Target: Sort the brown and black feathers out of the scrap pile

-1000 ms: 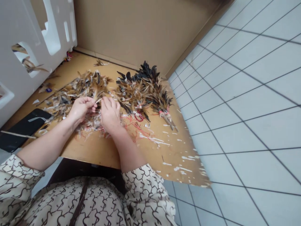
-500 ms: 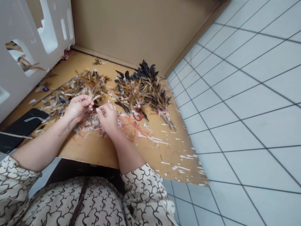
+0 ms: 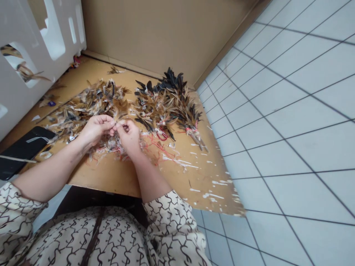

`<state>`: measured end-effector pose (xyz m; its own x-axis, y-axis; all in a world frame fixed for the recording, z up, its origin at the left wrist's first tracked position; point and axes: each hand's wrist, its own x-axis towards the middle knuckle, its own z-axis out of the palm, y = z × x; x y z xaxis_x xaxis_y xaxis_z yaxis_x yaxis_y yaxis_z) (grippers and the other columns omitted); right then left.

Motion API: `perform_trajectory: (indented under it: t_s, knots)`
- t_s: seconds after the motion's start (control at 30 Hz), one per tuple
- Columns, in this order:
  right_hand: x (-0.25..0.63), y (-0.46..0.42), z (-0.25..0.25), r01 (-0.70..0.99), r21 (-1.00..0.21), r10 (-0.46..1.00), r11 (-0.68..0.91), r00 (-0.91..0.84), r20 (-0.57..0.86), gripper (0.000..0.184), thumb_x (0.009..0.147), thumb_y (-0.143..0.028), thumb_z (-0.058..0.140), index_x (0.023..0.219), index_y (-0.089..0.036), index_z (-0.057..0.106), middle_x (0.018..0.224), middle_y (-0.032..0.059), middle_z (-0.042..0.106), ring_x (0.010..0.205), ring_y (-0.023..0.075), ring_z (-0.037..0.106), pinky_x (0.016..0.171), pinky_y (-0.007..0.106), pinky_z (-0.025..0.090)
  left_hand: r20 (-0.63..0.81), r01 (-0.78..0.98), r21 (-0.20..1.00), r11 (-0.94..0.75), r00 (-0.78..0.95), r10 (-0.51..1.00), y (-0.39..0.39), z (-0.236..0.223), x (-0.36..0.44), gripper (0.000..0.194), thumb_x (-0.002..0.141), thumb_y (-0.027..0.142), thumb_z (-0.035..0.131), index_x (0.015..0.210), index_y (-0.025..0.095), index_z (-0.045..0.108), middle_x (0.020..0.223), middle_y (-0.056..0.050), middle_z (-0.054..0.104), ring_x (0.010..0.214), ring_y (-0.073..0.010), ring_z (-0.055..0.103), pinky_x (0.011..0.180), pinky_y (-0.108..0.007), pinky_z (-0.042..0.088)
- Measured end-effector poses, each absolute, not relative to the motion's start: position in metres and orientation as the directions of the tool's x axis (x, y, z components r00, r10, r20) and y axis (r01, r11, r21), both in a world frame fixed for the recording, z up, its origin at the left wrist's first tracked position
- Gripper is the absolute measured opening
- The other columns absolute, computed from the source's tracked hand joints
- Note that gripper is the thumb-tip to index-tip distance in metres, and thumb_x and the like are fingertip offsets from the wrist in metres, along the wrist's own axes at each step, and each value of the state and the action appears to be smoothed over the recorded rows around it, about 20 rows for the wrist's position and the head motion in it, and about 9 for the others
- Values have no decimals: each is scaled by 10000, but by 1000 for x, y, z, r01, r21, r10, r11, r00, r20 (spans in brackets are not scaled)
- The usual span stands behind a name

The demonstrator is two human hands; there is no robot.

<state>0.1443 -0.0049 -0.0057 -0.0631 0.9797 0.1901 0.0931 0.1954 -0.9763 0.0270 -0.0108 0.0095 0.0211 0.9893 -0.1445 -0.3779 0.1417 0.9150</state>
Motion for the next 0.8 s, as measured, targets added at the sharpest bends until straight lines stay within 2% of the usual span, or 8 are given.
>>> perform_trajectory:
  t_s: [0.23, 0.47, 0.6, 0.7, 0.8]
  knots:
    - [144, -6, -6, 89, -971, 975, 223, -21, 222, 135, 708, -272, 575, 604, -203, 525, 577, -26, 604, 582, 112, 561, 636, 274, 472, -116, -340, 932, 129, 57, 992, -10, 5, 25, 169, 583, 186, 747, 557, 127, 590, 492, -5, 604, 397, -65, 490, 438, -197, 434]
    - [140, -6, -9, 88, -982, 986, 164, 1, 165, 135, 695, -286, 566, 594, -202, 535, 569, -21, 594, 565, 120, 543, 622, 279, 461, -33, -185, 982, 37, 28, 999, -9, 0, 27, 196, 613, 221, 727, 528, 151, 564, 446, 28, 547, 367, -56, 428, 399, -182, 333]
    - [143, -3, -7, 92, -972, 973, 217, 64, 223, 140, 688, -317, 577, 626, -201, 527, 613, -28, 575, 622, 120, 526, 648, 270, 448, -34, -108, 994, 36, 26, 999, -10, 2, 25, 192, 625, 162, 701, 495, 155, 559, 426, 31, 526, 367, -58, 411, 400, -185, 298]
    - [151, 4, -6, 78, -956, 946, 284, 138, 292, 146, 694, -325, 568, 638, -199, 517, 621, -36, 541, 639, 111, 499, 673, 262, 435, -76, -160, 984, 76, 3, 997, -8, 7, 20, 192, 619, 126, 689, 483, 145, 555, 428, 24, 534, 356, -55, 407, 399, -184, 310]
    - [160, 14, -9, 109, -939, 920, 326, 194, 341, 170, 721, -344, 543, 641, -195, 527, 627, -30, 528, 643, 111, 486, 692, 266, 430, -88, -294, 954, 58, -87, 992, -4, 13, 10, 170, 612, 105, 681, 497, 131, 558, 447, 18, 547, 359, -50, 425, 407, -175, 349]
